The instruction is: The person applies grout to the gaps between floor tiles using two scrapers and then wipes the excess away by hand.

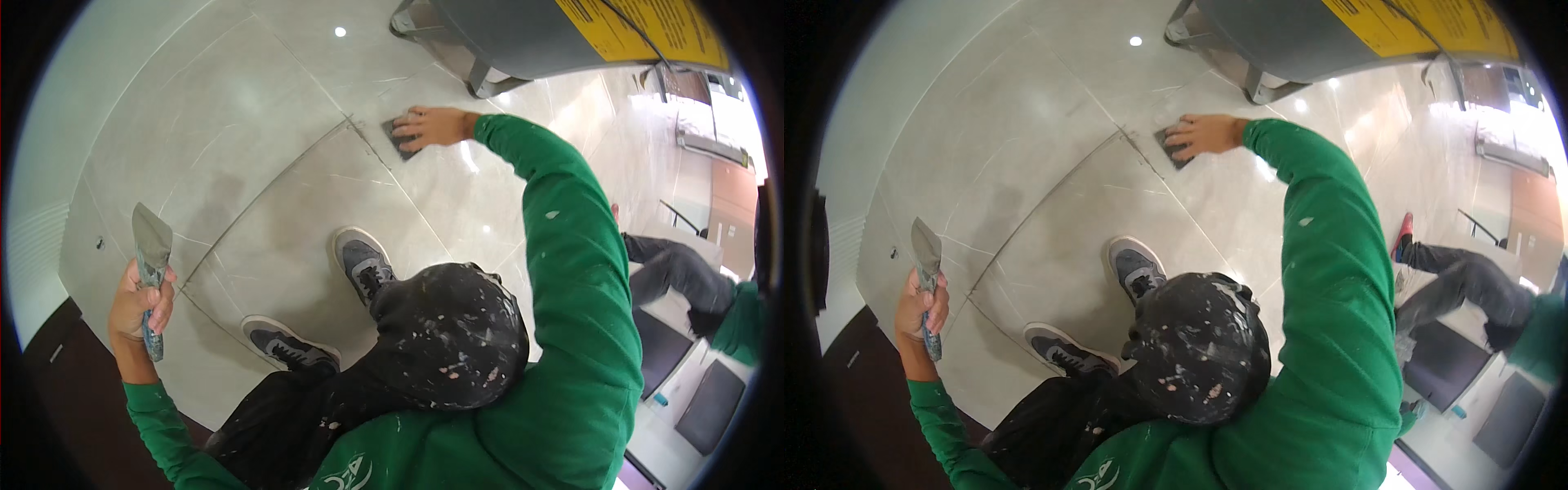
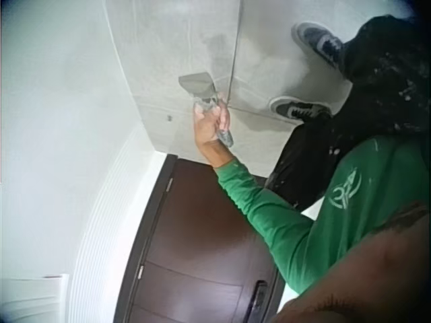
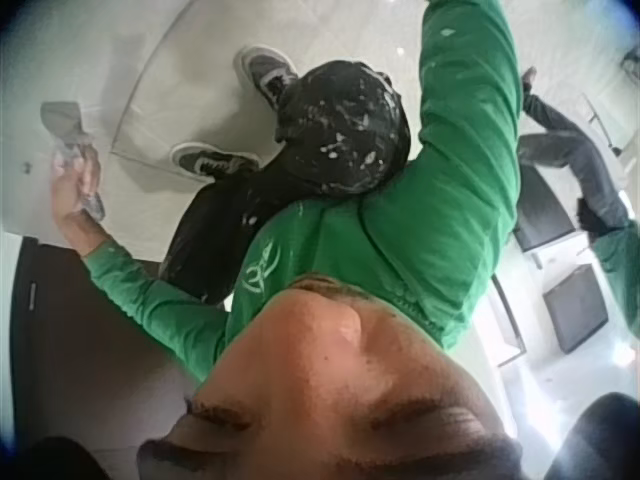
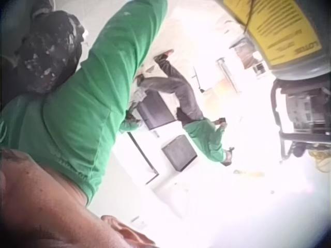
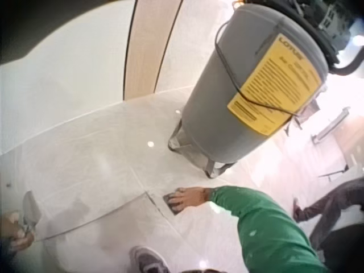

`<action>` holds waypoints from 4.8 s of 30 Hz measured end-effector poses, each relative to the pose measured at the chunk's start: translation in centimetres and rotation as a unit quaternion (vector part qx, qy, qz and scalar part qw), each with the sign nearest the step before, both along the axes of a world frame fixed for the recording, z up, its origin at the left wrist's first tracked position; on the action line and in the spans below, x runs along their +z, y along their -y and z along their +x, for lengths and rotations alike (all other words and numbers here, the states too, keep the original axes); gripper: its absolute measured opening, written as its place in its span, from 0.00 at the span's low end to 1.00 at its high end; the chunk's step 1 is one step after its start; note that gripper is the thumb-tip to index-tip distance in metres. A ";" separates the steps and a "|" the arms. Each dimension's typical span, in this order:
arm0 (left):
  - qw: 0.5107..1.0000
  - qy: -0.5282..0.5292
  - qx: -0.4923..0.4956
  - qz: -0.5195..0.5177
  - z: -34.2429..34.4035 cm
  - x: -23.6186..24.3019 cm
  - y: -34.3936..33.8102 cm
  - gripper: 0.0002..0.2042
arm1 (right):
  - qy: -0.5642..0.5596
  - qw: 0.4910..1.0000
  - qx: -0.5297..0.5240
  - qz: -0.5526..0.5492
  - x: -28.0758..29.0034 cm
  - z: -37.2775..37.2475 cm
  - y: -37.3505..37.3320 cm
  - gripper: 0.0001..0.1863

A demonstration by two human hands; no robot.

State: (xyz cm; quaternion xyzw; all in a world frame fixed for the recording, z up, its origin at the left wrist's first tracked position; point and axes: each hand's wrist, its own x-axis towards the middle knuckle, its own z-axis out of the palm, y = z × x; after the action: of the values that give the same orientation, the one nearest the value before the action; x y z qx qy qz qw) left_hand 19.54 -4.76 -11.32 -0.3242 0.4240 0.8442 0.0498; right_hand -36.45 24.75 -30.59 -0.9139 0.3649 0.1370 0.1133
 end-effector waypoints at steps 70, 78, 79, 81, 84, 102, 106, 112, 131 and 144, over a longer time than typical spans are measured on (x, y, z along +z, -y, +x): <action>0.974 0.183 -0.121 -0.050 0.5 0.0 -2.7 0.17 | -0.033 0.999 0.010 0.027 -0.4 3.9 -12.4 0.33; 0.980 0.157 -0.114 -0.035 1.0 -0.3 -2.9 0.18 | 0.052 0.999 0.005 0.006 -1.2 8.5 -17.0 0.31; 0.979 0.160 -0.120 -0.035 0.7 -0.2 -3.0 0.18 | 0.050 0.999 -0.008 0.017 -1.7 7.5 -18.5 0.31; 0.980 0.150 -0.128 -0.028 0.4 -0.2 -2.7 0.19 | 0.025 0.998 -0.028 0.043 -1.4 6.0 -20.5 0.32; 0.985 0.133 -0.113 -0.012 1.1 -0.7 -2.7 0.21 | 0.013 0.998 -0.026 0.050 0.3 6.1 -20.9 0.30; 0.979 0.149 -0.135 -0.031 0.5 -0.5 -3.2 0.20 | 0.051 0.999 -0.020 -0.001 1.8 13.7 -25.7 0.26; 0.980 0.136 -0.137 -0.034 0.7 -0.6 -2.9 0.20 | 0.049 0.997 -0.046 0.038 -0.4 11.5 -31.0 0.29; 0.985 0.134 -0.111 -0.020 0.9 -1.0 -3.1 0.21 | 0.001 0.995 -0.060 0.073 2.6 9.8 -32.6 0.29; 0.983 0.136 -0.121 -0.034 1.6 -1.5 -2.4 0.21 | 0.007 0.980 -0.152 0.127 1.9 16.8 -40.0 0.31; 0.983 0.054 -0.176 -0.023 -5.1 1.7 -4.3 0.22 | 0.361 0.793 -0.460 -0.172 14.2 17.4 -9.4 0.29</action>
State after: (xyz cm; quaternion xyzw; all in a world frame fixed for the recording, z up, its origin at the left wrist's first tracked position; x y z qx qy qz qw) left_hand 14.45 -0.48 -9.62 -0.2906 0.4907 0.7934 0.2127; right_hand -19.08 34.11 -16.42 -0.6261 0.6922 -0.3359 0.1269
